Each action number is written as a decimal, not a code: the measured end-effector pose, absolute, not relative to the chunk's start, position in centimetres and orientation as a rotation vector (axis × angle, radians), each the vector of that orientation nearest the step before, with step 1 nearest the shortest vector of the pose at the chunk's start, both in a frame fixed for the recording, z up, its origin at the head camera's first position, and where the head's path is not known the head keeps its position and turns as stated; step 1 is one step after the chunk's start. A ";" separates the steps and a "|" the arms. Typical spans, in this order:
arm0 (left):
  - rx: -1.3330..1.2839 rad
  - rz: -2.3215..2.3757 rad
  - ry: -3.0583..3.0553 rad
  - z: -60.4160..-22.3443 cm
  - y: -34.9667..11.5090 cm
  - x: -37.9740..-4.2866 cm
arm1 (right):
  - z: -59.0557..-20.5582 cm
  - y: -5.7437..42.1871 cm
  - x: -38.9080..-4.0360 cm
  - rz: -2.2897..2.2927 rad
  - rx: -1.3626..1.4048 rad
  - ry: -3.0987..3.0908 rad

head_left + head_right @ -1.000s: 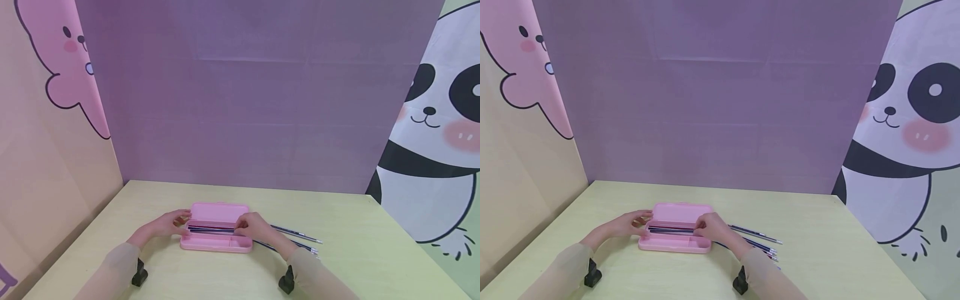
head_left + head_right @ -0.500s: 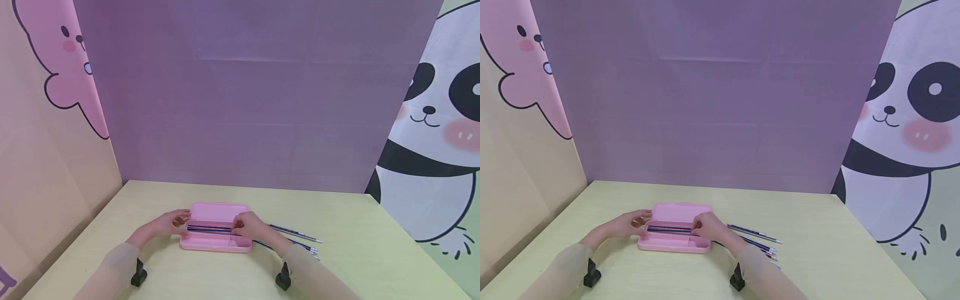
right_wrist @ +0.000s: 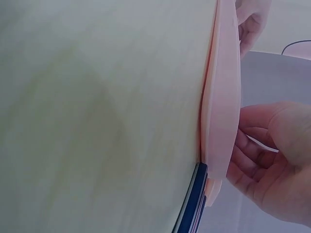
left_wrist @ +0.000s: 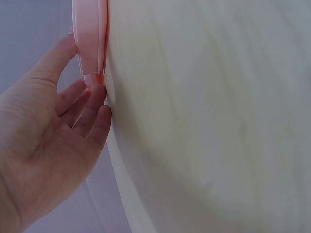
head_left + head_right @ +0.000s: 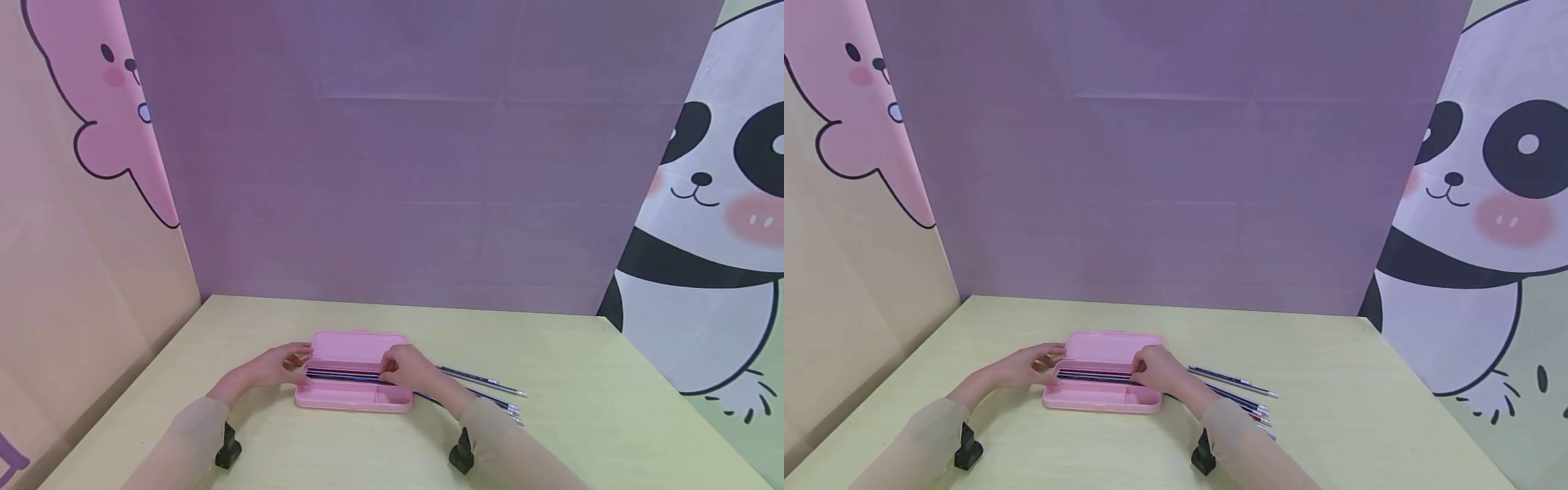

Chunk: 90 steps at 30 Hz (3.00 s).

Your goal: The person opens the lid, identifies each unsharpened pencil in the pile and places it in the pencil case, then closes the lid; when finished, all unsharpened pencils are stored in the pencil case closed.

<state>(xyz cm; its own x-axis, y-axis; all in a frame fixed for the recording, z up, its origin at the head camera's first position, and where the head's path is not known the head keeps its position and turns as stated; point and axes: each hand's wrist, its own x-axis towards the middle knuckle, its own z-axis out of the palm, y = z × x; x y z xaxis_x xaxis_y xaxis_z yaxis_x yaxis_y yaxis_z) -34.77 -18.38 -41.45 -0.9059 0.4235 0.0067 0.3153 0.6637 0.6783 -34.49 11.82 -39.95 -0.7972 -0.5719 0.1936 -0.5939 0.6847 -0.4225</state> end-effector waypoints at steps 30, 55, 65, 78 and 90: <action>0.586 1.044 2.737 -41.3 -18.3 -34.8 | -38.7 15.7 -33.5 0.895 0.856 -2.791; 0.553 1.040 2.745 -41.3 -18.1 -34.5 | -38.6 20.5 -32.0 0.895 0.809 -2.803; 0.574 1.034 2.748 -41.4 -18.2 -34.6 | -39.0 22.3 -31.5 0.903 0.795 -2.823; 0.589 1.037 2.740 -41.3 -18.2 -34.5 | -39.7 24.5 -30.9 0.844 0.845 -2.815; 0.528 1.024 2.743 -41.5 -18.2 -34.7 | -39.9 26.6 -30.6 0.812 0.877 -2.831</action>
